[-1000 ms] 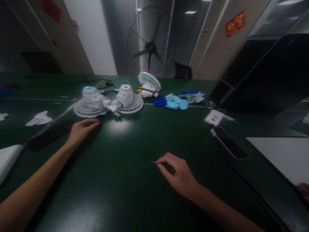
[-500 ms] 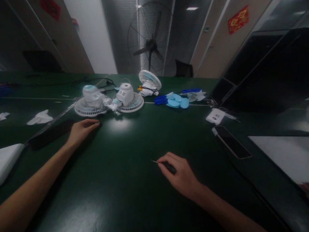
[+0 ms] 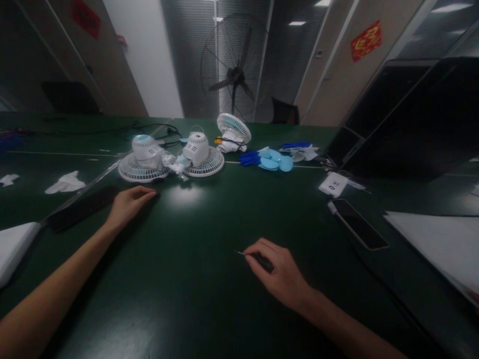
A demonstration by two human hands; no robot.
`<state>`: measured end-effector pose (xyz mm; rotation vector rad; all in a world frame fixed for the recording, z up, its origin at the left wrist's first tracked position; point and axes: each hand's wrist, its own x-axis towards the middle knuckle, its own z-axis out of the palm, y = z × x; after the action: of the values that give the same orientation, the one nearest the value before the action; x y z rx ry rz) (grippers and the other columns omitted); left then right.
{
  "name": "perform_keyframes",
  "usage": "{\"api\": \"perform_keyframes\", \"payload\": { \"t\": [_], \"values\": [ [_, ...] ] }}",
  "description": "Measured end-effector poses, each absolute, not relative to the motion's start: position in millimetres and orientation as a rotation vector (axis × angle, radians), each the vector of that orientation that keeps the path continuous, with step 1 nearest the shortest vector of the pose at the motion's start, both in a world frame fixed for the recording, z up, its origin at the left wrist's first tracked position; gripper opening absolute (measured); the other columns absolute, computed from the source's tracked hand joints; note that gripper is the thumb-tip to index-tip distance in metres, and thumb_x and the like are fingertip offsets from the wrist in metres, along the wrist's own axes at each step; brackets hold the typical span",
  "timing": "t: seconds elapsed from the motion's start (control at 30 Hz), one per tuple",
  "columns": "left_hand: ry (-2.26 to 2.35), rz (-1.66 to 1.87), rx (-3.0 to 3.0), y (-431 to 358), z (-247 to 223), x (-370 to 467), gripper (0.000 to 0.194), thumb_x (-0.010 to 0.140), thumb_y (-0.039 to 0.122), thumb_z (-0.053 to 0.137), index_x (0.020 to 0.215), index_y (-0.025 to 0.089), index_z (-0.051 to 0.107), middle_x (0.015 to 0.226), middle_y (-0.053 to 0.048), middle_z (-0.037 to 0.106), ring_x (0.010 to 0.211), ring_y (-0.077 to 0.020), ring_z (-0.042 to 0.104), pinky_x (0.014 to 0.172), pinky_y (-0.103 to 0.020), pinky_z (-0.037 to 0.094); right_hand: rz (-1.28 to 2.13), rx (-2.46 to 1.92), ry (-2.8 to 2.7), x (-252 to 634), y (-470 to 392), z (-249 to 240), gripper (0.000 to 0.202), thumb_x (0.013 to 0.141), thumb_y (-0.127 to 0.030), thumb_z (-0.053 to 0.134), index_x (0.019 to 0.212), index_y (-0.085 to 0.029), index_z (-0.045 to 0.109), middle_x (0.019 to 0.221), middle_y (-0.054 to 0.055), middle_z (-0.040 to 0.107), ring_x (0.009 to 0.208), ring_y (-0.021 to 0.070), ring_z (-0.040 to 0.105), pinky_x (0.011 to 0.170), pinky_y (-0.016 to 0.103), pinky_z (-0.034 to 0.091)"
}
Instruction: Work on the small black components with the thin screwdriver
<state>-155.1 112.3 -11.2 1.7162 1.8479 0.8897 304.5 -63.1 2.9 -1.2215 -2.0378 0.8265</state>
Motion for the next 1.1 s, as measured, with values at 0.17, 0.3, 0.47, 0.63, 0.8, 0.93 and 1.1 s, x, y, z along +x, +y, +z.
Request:
{"api": "perform_keyframes", "payload": {
  "t": [0.17, 0.3, 0.47, 0.63, 0.8, 0.93, 1.1],
  "values": [
    [1.642, 0.762, 1.769, 111, -2, -132, 0.049, 0.078, 0.066, 0.076, 0.102, 0.023, 0.079, 0.117, -0.009, 0.078, 0.107, -0.0297, 0.073, 0.094, -0.039, 0.056, 0.819, -1.224, -2.043, 303, -62, 3, 0.015, 0.105, -0.023, 0.057, 0.108, -0.022, 0.072, 0.099, 0.003, 0.070, 0.084, 0.0165, 0.069, 0.074, 0.029, 0.055],
    [1.226, 0.599, 1.868, 72, 1, -55, 0.032, 0.089, 0.056, 0.072, 0.101, 0.028, 0.079, 0.113, -0.007, 0.077, 0.105, -0.0277, 0.073, 0.093, -0.041, 0.058, 0.742, -1.231, -2.090, 302, -62, 5, 0.014, 0.104, -0.023, 0.057, 0.105, -0.021, 0.072, 0.097, 0.004, 0.071, 0.084, 0.0169, 0.069, 0.073, 0.029, 0.054],
    [0.741, 0.542, 2.085, 5, -8, 35, 0.020, 0.096, 0.038, 0.072, 0.116, 0.034, 0.074, 0.107, -0.007, 0.074, 0.095, -0.0233, 0.071, 0.081, -0.039, 0.057, 0.699, -1.200, -2.137, 302, -65, 7, 0.013, 0.100, -0.020, 0.060, 0.104, -0.022, 0.072, 0.096, 0.003, 0.072, 0.080, 0.0164, 0.069, 0.070, 0.028, 0.052],
    [0.748, 0.552, 2.096, -12, -11, 42, 0.032, 0.097, 0.031, 0.071, 0.128, 0.035, 0.064, 0.111, -0.005, 0.071, 0.097, -0.0216, 0.069, 0.081, -0.037, 0.057, 0.691, -1.173, -2.161, 303, -67, 8, 0.014, 0.096, -0.017, 0.059, 0.101, -0.022, 0.072, 0.094, 0.003, 0.071, 0.077, 0.0160, 0.067, 0.068, 0.028, 0.049],
    [0.738, 0.599, 2.150, -9, -11, 39, 0.035, 0.094, 0.025, 0.069, 0.127, 0.034, 0.063, 0.107, -0.005, 0.069, 0.095, -0.0210, 0.068, 0.080, -0.036, 0.056, 0.691, -1.212, -2.158, 308, -66, 8, 0.014, 0.096, -0.018, 0.058, 0.099, -0.021, 0.072, 0.090, 0.003, 0.070, 0.073, 0.0157, 0.065, 0.065, 0.029, 0.047],
    [0.745, 0.614, 2.149, -11, -13, 40, 0.035, 0.093, 0.023, 0.068, 0.126, 0.034, 0.063, 0.107, -0.005, 0.068, 0.094, -0.0207, 0.068, 0.079, -0.035, 0.056, 0.709, -1.228, -2.183, 309, -66, 9, 0.015, 0.095, -0.018, 0.058, 0.098, -0.022, 0.072, 0.090, 0.003, 0.069, 0.072, 0.0155, 0.064, 0.064, 0.028, 0.046],
    [0.755, 0.589, 2.118, -11, -12, 40, 0.036, 0.094, 0.024, 0.070, 0.128, 0.033, 0.064, 0.107, -0.005, 0.069, 0.094, -0.0208, 0.068, 0.079, -0.035, 0.056, 0.672, -1.244, -2.223, 306, -67, 10, 0.014, 0.094, -0.017, 0.059, 0.096, -0.023, 0.072, 0.090, 0.002, 0.069, 0.072, 0.0151, 0.064, 0.063, 0.027, 0.044]
  ]
}}
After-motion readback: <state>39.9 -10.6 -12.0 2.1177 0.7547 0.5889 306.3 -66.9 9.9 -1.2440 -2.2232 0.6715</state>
